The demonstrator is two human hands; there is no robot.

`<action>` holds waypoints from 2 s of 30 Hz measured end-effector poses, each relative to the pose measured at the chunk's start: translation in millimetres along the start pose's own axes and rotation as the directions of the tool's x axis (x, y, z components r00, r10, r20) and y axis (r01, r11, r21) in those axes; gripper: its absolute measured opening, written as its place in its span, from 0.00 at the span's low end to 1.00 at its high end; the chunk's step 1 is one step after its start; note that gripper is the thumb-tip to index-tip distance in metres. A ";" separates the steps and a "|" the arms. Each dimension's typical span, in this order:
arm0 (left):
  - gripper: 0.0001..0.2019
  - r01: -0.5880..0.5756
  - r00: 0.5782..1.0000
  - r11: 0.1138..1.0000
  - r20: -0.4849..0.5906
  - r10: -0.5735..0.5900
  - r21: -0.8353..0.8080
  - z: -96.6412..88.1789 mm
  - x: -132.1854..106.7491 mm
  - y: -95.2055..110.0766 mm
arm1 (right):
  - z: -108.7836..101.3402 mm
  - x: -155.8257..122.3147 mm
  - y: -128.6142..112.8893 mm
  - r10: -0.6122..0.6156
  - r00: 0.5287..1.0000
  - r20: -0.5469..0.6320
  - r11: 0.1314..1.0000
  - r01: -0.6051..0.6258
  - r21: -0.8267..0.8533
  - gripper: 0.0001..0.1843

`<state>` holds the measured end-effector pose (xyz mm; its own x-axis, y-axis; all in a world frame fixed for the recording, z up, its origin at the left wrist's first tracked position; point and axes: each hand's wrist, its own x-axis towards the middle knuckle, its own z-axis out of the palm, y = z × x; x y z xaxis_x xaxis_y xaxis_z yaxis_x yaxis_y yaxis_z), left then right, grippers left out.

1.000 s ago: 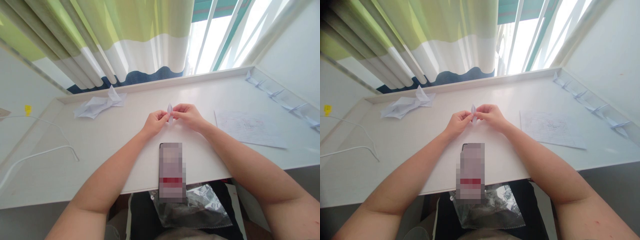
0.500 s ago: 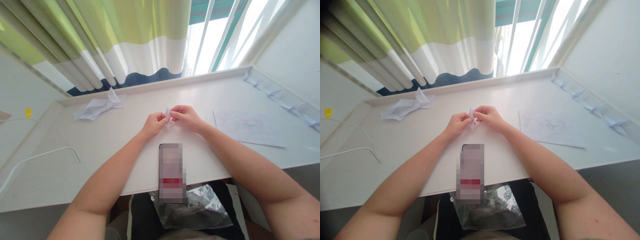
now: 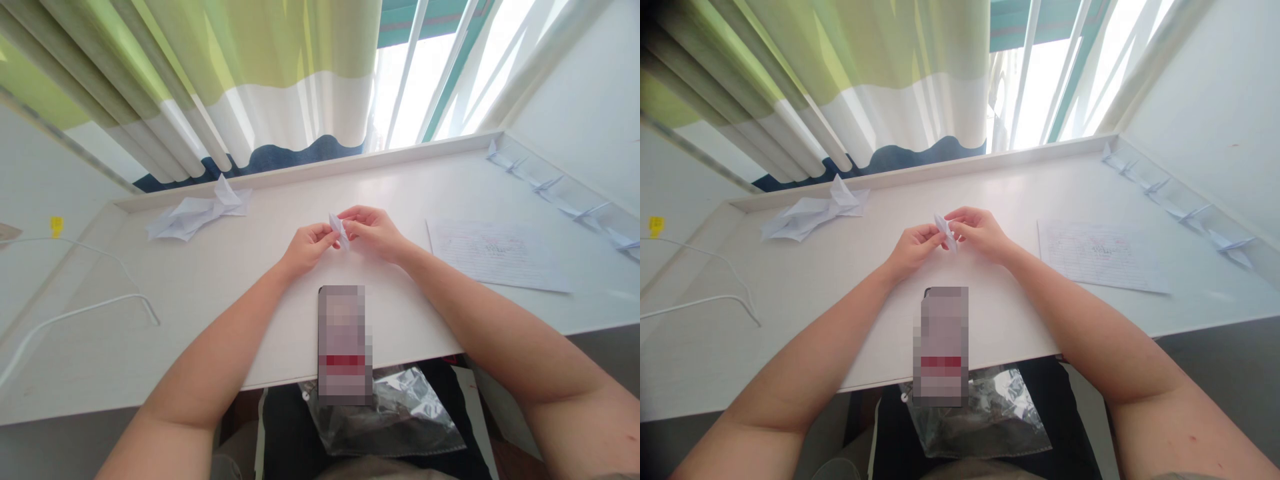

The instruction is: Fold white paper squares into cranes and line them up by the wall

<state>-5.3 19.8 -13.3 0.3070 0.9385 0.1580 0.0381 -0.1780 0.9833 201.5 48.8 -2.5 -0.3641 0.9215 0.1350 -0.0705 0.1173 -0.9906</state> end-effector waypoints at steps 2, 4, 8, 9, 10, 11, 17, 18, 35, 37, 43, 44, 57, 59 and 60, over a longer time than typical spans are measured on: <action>0.25 -0.017 1.000 1.000 0.013 0.016 0.016 -1.0 0.5 -0.7 | 0.1 -0.2 -1.4 -0.032 0.999 -0.014 0.999 0.032 0.000 0.14; 0.25 -0.018 1.000 0.999 0.026 0.017 0.037 -1.4 0.6 -0.8 | 0.3 -0.4 -1.6 -0.062 0.998 -0.026 0.998 0.062 0.003 0.13; 0.26 0.008 0.998 0.998 0.064 -0.012 0.068 -1.4 -0.2 1.1 | 0.9 0.0 2.7 -0.107 0.994 -0.036 0.993 0.104 -0.061 0.13; 0.26 0.016 0.997 0.998 0.068 -0.020 0.068 -1.4 -0.6 1.8 | 1.1 0.1 3.9 -0.125 0.991 -0.039 0.988 0.121 -0.098 0.14; 0.26 0.022 0.997 0.998 0.069 -0.027 0.066 -1.4 -0.9 2.5 | 1.3 0.2 4.9 -0.143 0.989 -0.041 0.981 0.137 -0.135 0.15; 0.26 0.028 0.997 0.998 0.068 -0.032 0.064 -1.5 -1.2 3.1 | 1.6 0.3 5.4 -0.160 0.986 -0.041 0.975 0.151 -0.165 0.16; 0.26 0.047 0.995 0.998 0.088 -0.050 0.037 -1.6 -1.0 3.0 | 4.1 -2.6 0.9 -0.117 0.993 -0.004 0.983 0.115 -0.145 0.20; 0.26 0.048 0.995 0.998 0.089 -0.051 0.032 -1.7 -0.8 2.5 | 4.5 -3.2 0.1 -0.096 0.995 0.006 0.988 0.096 -0.121 0.21; 0.24 0.053 0.998 0.991 -0.034 -0.049 0.125 1.4 -0.5 3.9 | 2.6 -1.3 3.3 -0.188 0.980 -0.065 0.949 0.164 -0.269 0.15; 0.25 0.055 0.997 0.993 -0.054 -0.049 0.109 1.5 -0.3 3.5 | 2.6 -2.3 1.4 -0.206 0.978 -0.041 0.934 0.184 -0.306 0.09; 0.28 0.066 0.997 0.997 -0.036 -0.065 0.041 3.4 -2.4 4.9 | 2.4 -4.7 -1.3 -0.263 0.964 0.034 0.900 0.258 -0.350 0.04; 0.29 0.067 0.997 0.998 -0.034 -0.066 0.020 3.5 -2.6 4.7 | 2.6 -5.0 -1.4 -0.263 0.964 0.037 0.903 0.259 -0.344 0.04; 0.29 0.019 1.000 1.000 0.000 -0.019 0.019 -3.2 0.3 2.2 | 2.9 -2.8 -1.8 -0.097 0.994 0.041 0.995 0.096 0.012 0.21; 0.30 0.015 1.000 0.999 -0.008 -0.015 0.028 -3.5 0.8 0.7 | 2.5 -3.0 -1.0 -0.078 0.996 0.052 0.997 0.077 0.025 0.23; 0.30 0.016 1.000 0.999 -0.009 -0.016 0.035 -3.4 0.7 0.7 | 2.2 -3.0 -0.5 -0.071 0.996 0.058 0.997 0.069 0.027 0.24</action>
<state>-8.4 21.3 -12.2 0.2977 0.9439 0.1429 0.0760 -0.1727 0.9820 200.6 45.2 -2.4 -0.4114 0.8879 0.2060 -0.1210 0.1708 -0.9778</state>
